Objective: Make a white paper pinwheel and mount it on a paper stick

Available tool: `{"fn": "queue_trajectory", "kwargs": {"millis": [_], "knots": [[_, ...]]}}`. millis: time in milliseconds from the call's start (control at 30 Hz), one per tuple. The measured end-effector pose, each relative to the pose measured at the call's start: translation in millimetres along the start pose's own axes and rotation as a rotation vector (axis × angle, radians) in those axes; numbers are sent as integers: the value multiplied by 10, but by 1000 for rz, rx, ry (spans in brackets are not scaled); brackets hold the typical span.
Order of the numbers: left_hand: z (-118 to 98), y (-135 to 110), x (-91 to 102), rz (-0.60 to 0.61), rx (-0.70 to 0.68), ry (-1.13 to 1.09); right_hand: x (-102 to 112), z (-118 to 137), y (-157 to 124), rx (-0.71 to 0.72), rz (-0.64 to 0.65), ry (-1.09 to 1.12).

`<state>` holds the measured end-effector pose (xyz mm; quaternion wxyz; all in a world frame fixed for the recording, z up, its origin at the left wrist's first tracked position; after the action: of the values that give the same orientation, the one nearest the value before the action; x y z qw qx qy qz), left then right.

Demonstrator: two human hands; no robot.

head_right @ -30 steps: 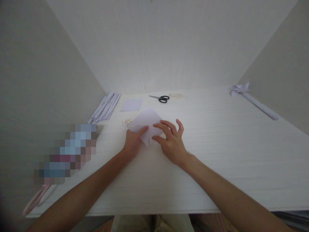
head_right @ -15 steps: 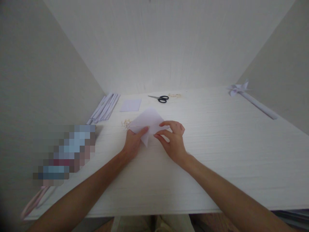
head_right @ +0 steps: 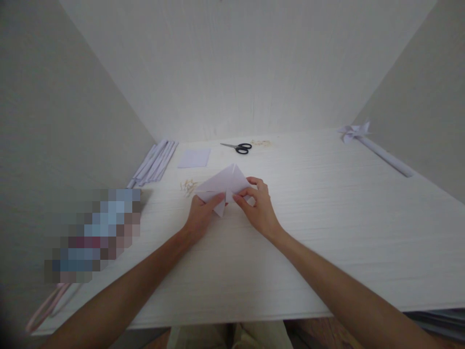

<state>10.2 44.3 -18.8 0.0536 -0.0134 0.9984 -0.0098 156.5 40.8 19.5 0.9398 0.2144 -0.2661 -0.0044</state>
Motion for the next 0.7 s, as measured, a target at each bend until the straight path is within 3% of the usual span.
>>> {"fn": "queue_trajectory", "kwargs": {"millis": [700], "knots": [[-1,-8,-38,13,52,-29,-52,13,13,-60,64,36]]}}
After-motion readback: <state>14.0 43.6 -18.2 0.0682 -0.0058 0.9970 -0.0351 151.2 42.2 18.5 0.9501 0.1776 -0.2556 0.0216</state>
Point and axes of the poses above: each hand's wrist, its own y-axis towards the middle knuckle, its own x-axis out of the back of the hand, z = x × y, the point moved 8 cm from there along y, towards the middle knuckle, and after that the axes turned 3 degrees about z, right-handed, at the moved point
